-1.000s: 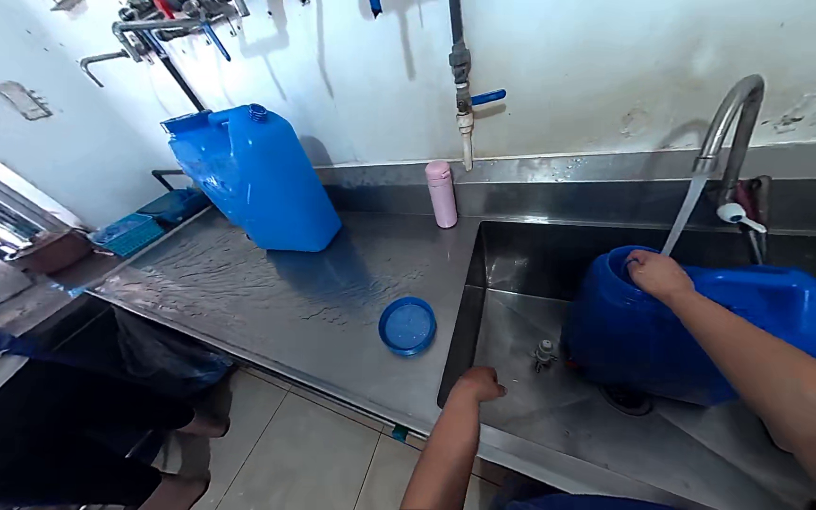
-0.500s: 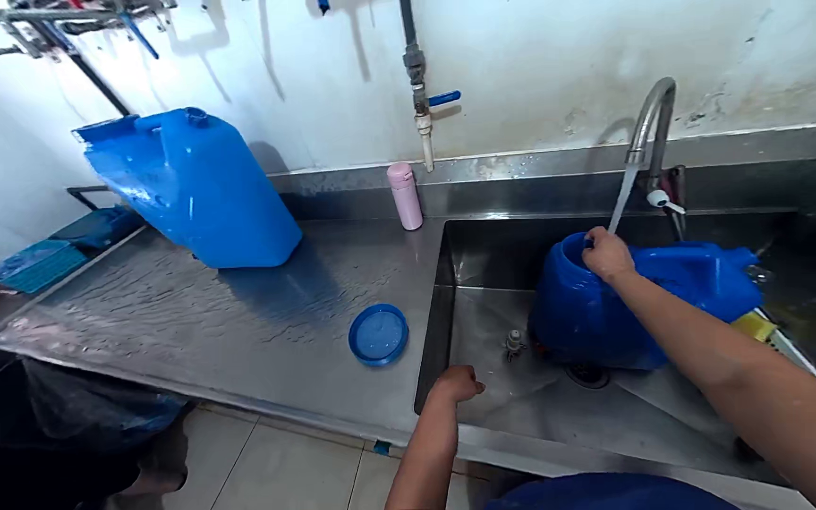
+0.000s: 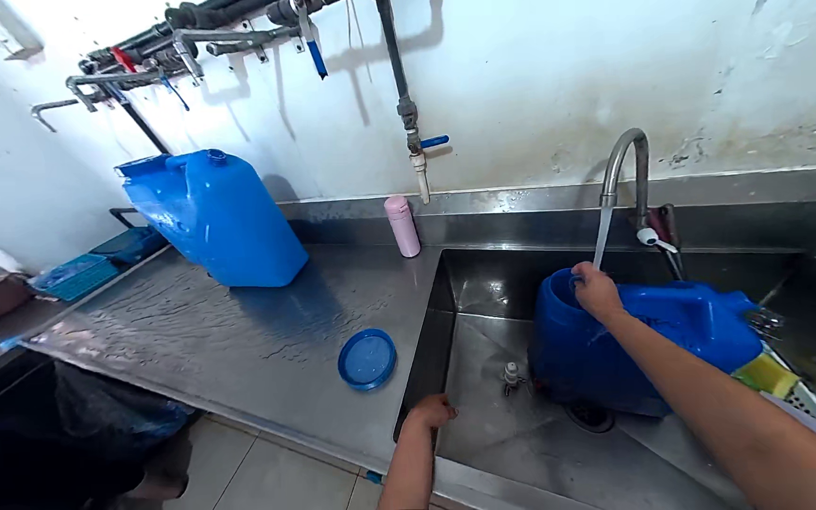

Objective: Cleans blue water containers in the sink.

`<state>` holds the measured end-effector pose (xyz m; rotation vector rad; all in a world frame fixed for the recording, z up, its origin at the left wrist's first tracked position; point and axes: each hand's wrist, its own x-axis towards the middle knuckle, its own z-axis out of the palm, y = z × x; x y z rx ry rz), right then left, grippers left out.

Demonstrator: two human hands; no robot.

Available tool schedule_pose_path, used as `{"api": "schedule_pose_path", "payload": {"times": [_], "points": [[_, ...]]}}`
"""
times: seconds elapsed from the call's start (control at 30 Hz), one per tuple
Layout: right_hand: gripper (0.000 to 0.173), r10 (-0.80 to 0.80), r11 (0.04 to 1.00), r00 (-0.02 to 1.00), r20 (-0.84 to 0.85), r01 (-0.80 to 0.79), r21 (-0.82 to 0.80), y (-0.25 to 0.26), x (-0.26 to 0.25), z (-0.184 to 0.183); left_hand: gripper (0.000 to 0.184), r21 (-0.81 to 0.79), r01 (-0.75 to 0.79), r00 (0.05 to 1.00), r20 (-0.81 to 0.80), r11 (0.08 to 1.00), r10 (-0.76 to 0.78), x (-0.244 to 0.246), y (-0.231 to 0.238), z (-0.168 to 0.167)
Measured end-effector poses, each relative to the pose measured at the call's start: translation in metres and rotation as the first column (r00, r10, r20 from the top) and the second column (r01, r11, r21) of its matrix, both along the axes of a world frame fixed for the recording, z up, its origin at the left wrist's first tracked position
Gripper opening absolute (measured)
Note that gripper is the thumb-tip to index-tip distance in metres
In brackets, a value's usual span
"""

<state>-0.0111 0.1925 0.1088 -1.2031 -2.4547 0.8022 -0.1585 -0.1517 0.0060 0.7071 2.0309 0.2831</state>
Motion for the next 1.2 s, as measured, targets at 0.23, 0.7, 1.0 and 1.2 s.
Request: {"api": "schedule_pose_path", "payload": {"times": [0.23, 0.7, 1.0, 1.2], "points": [[0.035, 0.070, 0.996, 0.997, -0.011, -0.071, -0.056, 0.001, 0.005, 0.007, 0.040, 0.041, -0.043, 0.994, -0.099, 0.998, 0.047, 0.011, 0.008, 0.011], [0.054, 0.323, 0.778, 0.883, -0.340, -0.453, -0.436, 0.028, 0.032, 0.062, 0.039, 0.732, -0.457, 0.889, 0.354, 0.505, 0.292, 0.090, 0.278, 0.132], [0.041, 0.154, 0.958, 0.939, 0.308, -0.217, 0.186, 0.087, 0.116, -0.024, 0.039, 0.311, 0.288, 0.842, -0.533, 0.906, -0.085, 0.104, 0.315, 0.095], [0.035, 0.172, 0.933, 0.959, 0.226, -0.232, 0.274, 0.082, 0.116, -0.030, 0.034, 0.141, 0.304, 0.838, -0.510, 0.942, -0.194, 0.098, 0.323, 0.098]]}}
